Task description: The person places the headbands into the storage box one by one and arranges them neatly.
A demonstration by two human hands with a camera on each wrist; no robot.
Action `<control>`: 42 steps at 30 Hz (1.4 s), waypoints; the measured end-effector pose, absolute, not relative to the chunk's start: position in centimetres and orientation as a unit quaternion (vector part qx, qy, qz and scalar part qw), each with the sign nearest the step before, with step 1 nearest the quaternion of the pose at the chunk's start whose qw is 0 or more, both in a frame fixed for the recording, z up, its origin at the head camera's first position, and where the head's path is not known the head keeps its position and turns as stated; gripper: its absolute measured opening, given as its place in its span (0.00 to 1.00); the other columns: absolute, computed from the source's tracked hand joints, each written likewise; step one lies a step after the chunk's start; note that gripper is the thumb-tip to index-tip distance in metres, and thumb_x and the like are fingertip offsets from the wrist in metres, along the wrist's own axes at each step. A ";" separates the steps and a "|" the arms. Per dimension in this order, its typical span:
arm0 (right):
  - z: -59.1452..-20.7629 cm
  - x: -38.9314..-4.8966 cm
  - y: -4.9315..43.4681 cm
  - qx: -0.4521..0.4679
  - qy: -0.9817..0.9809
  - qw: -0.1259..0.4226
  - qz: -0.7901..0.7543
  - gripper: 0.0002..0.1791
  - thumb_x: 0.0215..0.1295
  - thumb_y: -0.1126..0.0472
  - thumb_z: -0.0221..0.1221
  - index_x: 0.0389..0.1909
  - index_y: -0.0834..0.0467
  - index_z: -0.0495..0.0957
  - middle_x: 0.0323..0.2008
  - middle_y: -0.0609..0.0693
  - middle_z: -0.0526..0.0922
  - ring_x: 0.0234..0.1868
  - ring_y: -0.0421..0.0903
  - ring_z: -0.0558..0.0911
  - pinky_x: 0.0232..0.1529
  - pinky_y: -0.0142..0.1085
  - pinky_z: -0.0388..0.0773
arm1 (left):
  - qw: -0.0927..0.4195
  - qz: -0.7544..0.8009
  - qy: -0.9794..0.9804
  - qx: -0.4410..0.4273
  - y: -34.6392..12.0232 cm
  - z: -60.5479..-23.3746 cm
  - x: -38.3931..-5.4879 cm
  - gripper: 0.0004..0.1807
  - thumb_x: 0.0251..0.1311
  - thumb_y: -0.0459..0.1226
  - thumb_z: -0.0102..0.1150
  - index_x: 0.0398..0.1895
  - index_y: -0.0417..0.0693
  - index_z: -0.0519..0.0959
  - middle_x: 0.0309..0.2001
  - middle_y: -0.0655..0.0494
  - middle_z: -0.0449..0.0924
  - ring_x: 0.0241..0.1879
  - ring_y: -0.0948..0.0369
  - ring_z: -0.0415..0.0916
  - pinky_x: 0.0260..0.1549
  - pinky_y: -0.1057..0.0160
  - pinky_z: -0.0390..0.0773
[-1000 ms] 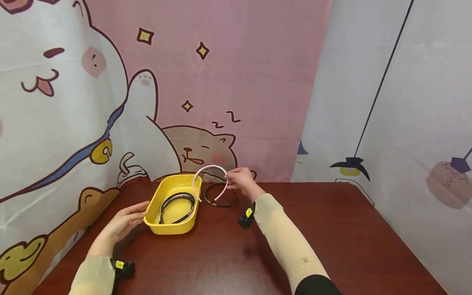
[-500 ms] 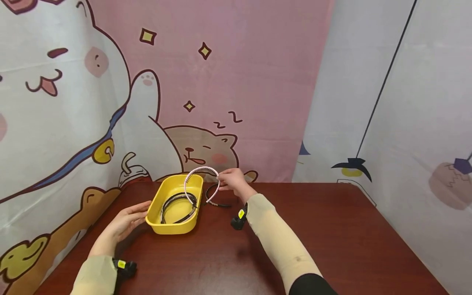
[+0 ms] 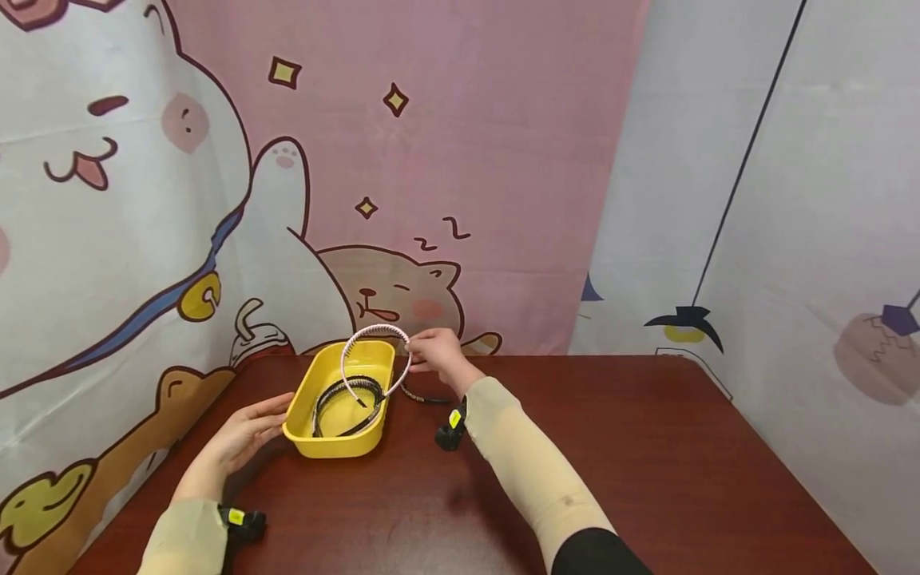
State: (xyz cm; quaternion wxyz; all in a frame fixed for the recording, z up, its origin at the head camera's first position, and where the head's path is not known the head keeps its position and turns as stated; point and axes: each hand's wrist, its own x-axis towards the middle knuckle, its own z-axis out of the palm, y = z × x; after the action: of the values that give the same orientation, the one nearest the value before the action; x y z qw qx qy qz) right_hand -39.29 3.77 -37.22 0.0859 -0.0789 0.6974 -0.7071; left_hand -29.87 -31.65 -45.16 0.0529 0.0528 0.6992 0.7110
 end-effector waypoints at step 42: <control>-39.6 -38.3 -2.3 -0.043 0.684 0.111 -0.719 0.10 0.57 0.72 0.60 0.40 0.71 0.77 0.22 0.54 0.78 0.20 0.43 0.78 0.30 0.39 0.84 | 0.049 0.724 0.686 0.050 -31.6 -45.3 -30.1 0.32 0.65 0.28 0.56 0.70 0.29 0.57 0.57 0.48 0.76 0.48 0.62 0.79 0.47 0.65 0.78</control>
State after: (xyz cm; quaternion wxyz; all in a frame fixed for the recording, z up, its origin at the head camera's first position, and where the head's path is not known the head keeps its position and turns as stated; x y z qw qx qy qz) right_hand -38.28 -2.27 -39.65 0.1107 -0.0427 0.6843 -0.7194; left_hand -30.08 -31.60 -45.34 0.0491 0.0500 0.6863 0.7239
